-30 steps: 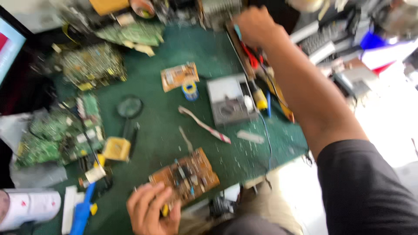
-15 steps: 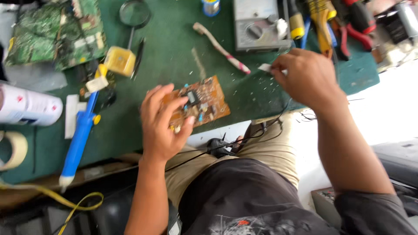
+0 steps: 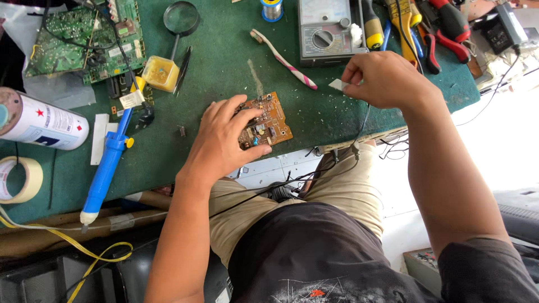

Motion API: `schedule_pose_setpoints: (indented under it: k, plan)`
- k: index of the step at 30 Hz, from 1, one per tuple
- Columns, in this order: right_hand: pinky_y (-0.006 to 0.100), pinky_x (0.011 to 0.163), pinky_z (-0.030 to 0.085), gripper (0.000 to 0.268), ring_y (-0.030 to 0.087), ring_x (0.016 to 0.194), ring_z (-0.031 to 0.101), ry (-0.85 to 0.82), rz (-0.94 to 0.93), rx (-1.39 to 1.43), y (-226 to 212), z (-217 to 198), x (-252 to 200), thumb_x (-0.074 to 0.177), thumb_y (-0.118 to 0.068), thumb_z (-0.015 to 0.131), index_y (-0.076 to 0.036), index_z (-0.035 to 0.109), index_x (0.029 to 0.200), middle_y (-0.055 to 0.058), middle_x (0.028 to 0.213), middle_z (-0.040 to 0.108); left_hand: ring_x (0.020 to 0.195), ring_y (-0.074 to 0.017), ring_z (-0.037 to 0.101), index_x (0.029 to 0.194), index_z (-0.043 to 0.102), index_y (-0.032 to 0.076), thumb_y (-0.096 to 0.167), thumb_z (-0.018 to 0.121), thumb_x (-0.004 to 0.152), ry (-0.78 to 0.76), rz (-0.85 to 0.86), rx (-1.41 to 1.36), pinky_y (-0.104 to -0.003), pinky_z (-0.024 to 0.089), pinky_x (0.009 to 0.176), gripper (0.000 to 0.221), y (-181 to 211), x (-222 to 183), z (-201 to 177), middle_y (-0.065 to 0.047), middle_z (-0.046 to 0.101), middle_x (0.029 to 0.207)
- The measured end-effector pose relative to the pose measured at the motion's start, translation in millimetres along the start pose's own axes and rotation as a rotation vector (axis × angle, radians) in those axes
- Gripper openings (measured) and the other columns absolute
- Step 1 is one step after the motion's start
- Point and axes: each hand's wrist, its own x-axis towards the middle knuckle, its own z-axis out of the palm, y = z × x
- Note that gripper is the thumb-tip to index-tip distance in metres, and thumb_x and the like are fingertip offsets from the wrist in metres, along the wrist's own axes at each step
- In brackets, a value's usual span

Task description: The person solders components on a printed circuit board using a soldering iron. They apply solder to points on the green board, flip the board over, and handle small electronic parts by hand.

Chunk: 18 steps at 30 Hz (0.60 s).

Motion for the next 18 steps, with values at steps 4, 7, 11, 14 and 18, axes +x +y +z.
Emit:
schedule_pose_setpoints:
  k: [4, 7, 11, 14, 18]
  plan:
    - [0.048, 0.079, 0.050, 0.019, 0.027, 0.097, 0.070, 0.048, -0.116, 0.016, 12, 9, 0, 0.090, -0.035, 0.073, -0.023, 0.078, 0.103, -0.002, 0.103, 0.076, 0.130, -0.0404, 0.054, 0.131, 0.068, 0.013, 0.049, 0.088, 0.082, 0.033, 0.032, -0.046, -0.054, 0.042, 0.111, 0.064, 0, 2, -1, -0.018, 0.056, 0.144]
    - [0.043, 0.081, 0.051, 0.010, 0.024, 0.091, 0.066, 0.166, -0.279, 0.150, 15, 14, -11, 0.090, -0.022, 0.075, -0.016, 0.077, 0.098, 0.003, 0.098, 0.073, 0.127, -0.0418, 0.056, 0.125, 0.068, 0.008, 0.039, 0.088, 0.081, 0.072, 0.080, -0.094, -0.055, 0.048, 0.107, 0.057, 2, 1, -7, -0.019, 0.058, 0.144]
    - [0.039, 0.083, 0.050, 0.007, 0.022, 0.095, 0.064, 0.391, -0.440, 0.314, 1, 16, -46, 0.100, -0.011, 0.077, -0.010, 0.072, 0.104, 0.002, 0.107, 0.073, 0.132, -0.0402, 0.066, 0.121, 0.074, 0.005, 0.030, 0.087, 0.082, 0.078, 0.166, -0.196, -0.050, 0.052, 0.113, 0.048, 6, -8, -17, -0.026, 0.068, 0.141]
    - [0.031, 0.084, 0.053, 0.014, 0.016, 0.088, 0.066, 0.429, -0.500, 0.537, -16, 21, -77, 0.106, -0.005, 0.081, -0.003, 0.068, 0.109, 0.008, 0.100, 0.071, 0.127, -0.0428, 0.068, 0.124, 0.076, 0.013, 0.043, 0.080, 0.085, -0.033, 0.150, -0.039, -0.056, 0.045, 0.116, 0.050, 12, -11, -28, -0.025, 0.069, 0.142]
    - [0.024, 0.062, 0.061, 0.013, 0.015, 0.074, 0.076, 0.286, -0.354, 0.824, -49, 28, -107, 0.107, -0.003, 0.070, 0.002, 0.063, 0.117, 0.014, 0.082, 0.076, 0.123, -0.0377, 0.070, 0.124, 0.080, 0.008, 0.043, 0.070, 0.092, -0.129, 0.122, -0.071, -0.058, 0.049, 0.111, 0.048, 23, -1, -51, -0.020, 0.072, 0.141]
